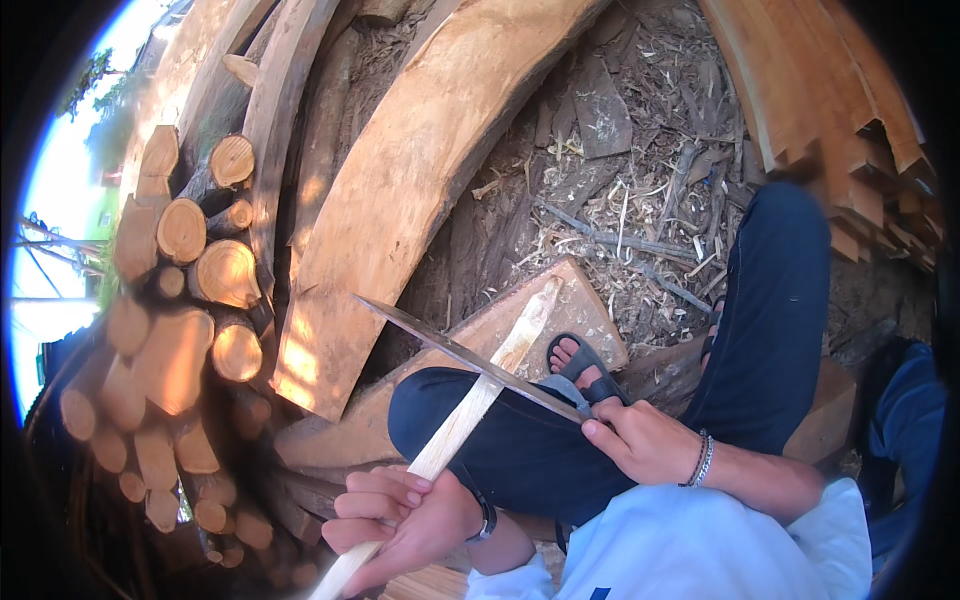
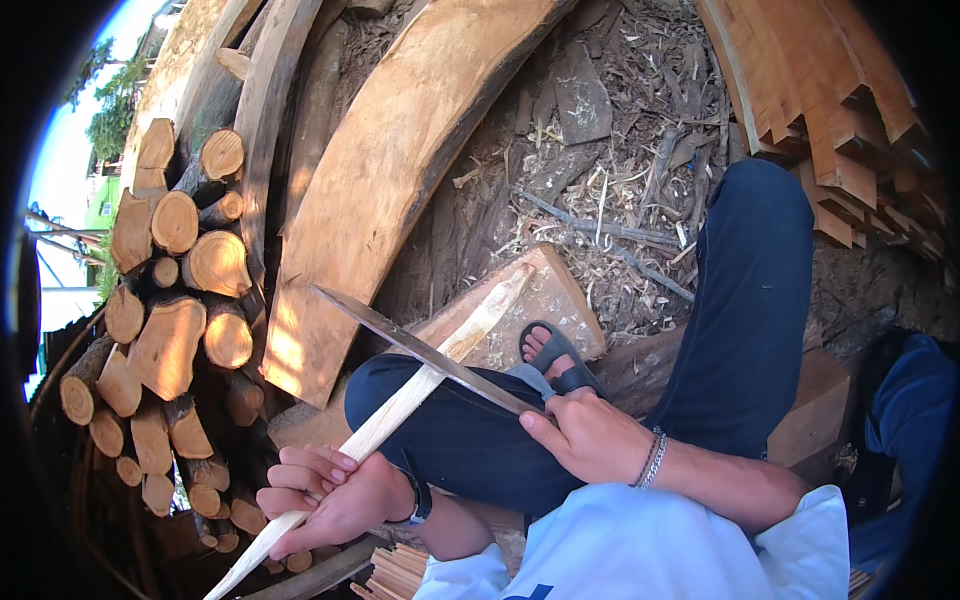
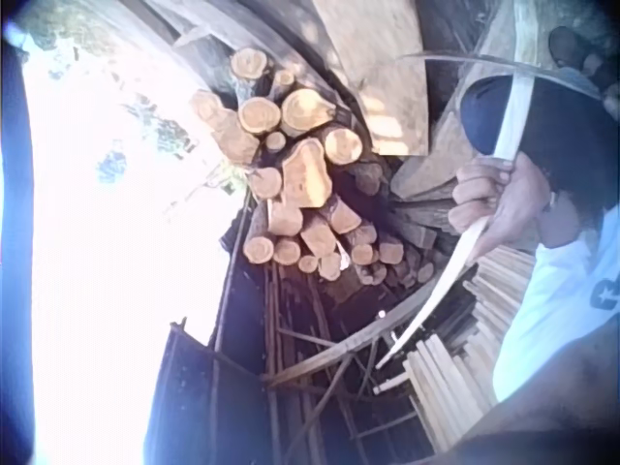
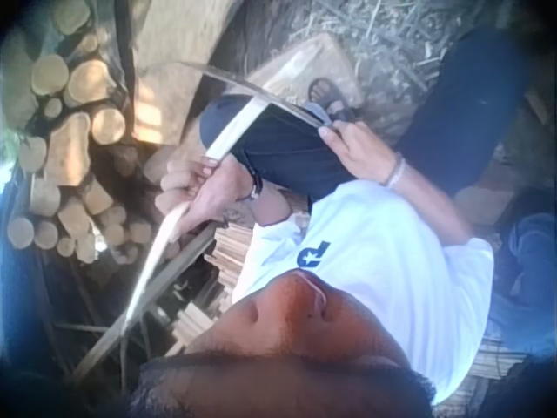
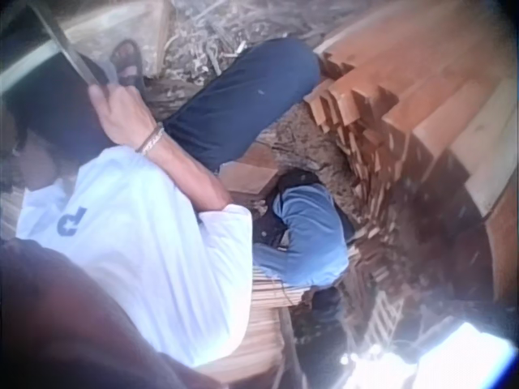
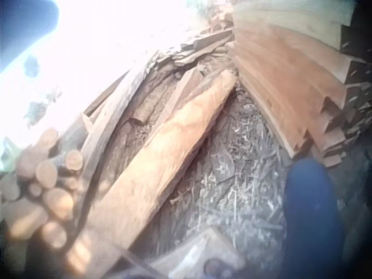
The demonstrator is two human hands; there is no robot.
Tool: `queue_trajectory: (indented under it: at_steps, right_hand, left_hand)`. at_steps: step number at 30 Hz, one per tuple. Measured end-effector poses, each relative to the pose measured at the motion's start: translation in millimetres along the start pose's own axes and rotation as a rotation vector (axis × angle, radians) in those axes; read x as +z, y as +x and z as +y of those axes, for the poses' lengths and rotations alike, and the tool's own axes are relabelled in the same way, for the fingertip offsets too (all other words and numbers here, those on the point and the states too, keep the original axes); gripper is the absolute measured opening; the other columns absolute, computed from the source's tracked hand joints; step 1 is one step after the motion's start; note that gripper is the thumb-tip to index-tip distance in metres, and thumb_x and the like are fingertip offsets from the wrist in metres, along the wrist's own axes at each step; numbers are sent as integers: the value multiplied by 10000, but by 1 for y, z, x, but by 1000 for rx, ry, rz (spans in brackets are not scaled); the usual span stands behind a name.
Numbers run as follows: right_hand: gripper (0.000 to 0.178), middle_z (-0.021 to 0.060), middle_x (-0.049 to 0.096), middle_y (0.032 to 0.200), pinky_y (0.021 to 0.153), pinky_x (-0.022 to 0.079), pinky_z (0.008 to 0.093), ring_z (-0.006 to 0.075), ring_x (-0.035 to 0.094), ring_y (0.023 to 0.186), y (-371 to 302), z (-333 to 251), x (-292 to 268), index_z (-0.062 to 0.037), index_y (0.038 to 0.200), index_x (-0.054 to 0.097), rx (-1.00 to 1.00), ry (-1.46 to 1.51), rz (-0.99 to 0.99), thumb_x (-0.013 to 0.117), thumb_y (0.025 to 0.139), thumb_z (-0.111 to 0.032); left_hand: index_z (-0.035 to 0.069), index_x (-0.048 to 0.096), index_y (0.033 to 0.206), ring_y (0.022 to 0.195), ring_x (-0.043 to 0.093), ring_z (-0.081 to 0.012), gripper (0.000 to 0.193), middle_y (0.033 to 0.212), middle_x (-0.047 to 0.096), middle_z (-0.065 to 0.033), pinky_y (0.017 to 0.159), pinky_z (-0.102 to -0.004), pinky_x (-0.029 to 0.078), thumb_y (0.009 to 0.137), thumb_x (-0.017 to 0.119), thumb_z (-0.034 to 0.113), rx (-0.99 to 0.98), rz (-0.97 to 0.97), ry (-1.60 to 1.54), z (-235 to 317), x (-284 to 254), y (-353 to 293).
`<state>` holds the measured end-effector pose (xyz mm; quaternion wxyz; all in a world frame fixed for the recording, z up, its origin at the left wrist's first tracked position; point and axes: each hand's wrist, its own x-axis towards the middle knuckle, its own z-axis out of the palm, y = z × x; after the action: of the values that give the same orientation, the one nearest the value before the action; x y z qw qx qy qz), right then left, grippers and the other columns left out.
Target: The person carves a wooden stick using a large knife, whittling away thin strips of bark and shaping the wood while sitting among logs.
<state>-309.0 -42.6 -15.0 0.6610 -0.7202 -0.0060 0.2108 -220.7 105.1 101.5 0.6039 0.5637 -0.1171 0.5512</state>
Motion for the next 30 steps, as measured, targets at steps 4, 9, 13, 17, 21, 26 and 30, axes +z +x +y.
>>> queue_trajectory:
  at_steps: [4,9,13,17,21,26,30]
  right_hand:
    - [539,317,573,672,724,481,503,467,597,734,-6,-14,-1,88,771,584,-88,-39,2,453,988,-387]
    - [533,312,574,649,695,481,513,466,607,712,-1,0,6,72,778,580,-84,-69,-26,448,988,-400]
    - [529,290,581,628,661,487,507,455,611,664,-5,-17,4,70,792,579,-88,-51,-46,453,986,-406]
    - [466,267,575,619,622,485,495,443,611,641,-2,1,8,58,839,590,-99,-98,-10,468,979,-370]
    - [444,262,574,623,609,483,491,440,611,643,-3,-12,7,53,865,599,-121,-78,-35,471,978,-357]
    - [537,282,578,632,650,489,500,451,604,663,1,1,7,68,758,575,-115,-82,-7,457,985,-404]
    - [545,306,579,672,674,484,492,438,616,721,-4,-13,6,79,748,581,-89,-66,-72,454,988,-394]
  left_hand:
    - [142,257,645,392,187,-80,599,518,198,6,291,-187,193,967,229,646,25,-35,1,3,-4,-2]
    - [139,259,643,394,191,-83,604,519,207,3,290,-189,200,967,227,648,44,-33,56,5,-1,-2]
    - [138,258,640,391,192,-85,606,514,209,2,289,-189,201,967,228,647,18,-22,17,4,-2,-2]
    - [138,258,640,391,191,-85,604,514,210,3,287,-191,202,970,223,642,11,-33,-23,3,-6,-2]
    - [136,260,641,390,192,-86,605,514,212,1,284,-191,205,971,217,640,31,-6,36,2,-8,-2]
    - [135,260,643,389,196,-85,601,515,213,0,283,-190,210,974,213,635,52,-48,52,4,-5,-2]
    - [135,263,645,391,207,-83,605,515,214,1,283,-188,212,968,217,646,20,-75,-21,2,-12,-1]
